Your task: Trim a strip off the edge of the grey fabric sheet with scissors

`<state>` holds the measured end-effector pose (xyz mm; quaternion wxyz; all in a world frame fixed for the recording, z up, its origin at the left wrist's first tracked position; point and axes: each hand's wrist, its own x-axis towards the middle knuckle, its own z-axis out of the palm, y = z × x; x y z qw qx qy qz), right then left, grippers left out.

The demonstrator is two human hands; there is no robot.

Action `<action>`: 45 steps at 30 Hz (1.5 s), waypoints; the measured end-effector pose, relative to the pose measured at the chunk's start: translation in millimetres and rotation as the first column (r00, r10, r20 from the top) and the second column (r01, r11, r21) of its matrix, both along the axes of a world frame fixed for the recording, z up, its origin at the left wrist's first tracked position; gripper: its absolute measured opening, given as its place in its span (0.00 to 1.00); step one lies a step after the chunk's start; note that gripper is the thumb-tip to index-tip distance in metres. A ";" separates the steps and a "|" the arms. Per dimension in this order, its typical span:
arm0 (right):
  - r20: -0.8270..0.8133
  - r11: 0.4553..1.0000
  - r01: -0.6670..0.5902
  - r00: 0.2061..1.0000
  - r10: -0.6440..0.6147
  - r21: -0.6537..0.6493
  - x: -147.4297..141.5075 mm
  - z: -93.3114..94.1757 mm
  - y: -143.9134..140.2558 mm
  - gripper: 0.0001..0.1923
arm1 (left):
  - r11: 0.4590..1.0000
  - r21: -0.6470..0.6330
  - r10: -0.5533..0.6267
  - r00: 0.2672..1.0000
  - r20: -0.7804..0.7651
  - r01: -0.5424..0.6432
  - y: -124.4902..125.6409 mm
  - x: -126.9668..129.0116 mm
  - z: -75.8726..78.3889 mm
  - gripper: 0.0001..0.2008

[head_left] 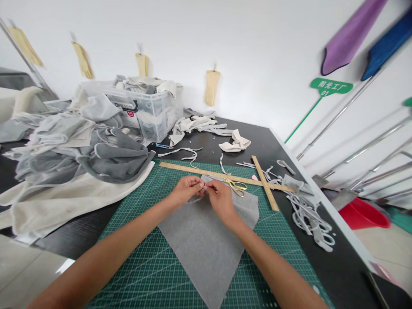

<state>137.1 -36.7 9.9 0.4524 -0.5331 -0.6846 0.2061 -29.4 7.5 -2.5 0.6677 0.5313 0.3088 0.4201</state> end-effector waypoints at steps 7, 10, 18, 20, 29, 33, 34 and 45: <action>0.091 0.997 0.043 0.995 -0.048 0.058 6.4 12.0 4.0 0.10 | 0.986 0.132 -0.105 0.994 0.017 0.101 -3.5 -1.4 9.7 0.32; 0.099 0.990 0.108 0.988 -0.116 0.090 31.9 38.7 9.0 0.09 | 0.975 0.217 -0.025 0.997 -0.076 0.041 -2.2 -3.8 13.1 0.30; -0.083 0.669 0.590 0.775 -0.627 0.452 163.8 144.3 -18.5 0.08 | 0.739 0.655 0.453 0.603 -0.656 0.158 1.9 -20.3 0.3 0.28; -0.140 0.492 0.702 0.636 -0.759 0.515 185.4 155.0 -29.1 0.08 | 0.725 0.656 0.498 0.499 -0.709 0.210 -0.2 -18.6 -5.4 0.28; 0.434 0.539 0.804 0.405 -0.805 0.250 262.2 113.0 -24.8 0.05 | 0.850 0.527 0.400 0.635 -0.661 0.013 13.4 -15.8 -21.1 0.25; 0.591 0.710 0.700 0.541 -0.598 0.078 255.8 91.4 -4.3 0.08 | 0.845 0.534 0.397 0.676 -0.621 -0.005 21.6 -22.7 -19.5 0.15; 0.615 0.757 0.651 0.578 -0.536 0.048 246.1 86.6 2.6 0.11 | 0.847 0.531 0.382 0.687 -0.618 0.007 23.9 -25.3 -18.5 0.13; 0.732 0.981 0.137 0.681 0.007 -0.136 102.1 10.5 34.3 0.16 | 0.856 0.487 0.274 0.645 -0.713 0.174 45.2 -57.5 -12.9 0.10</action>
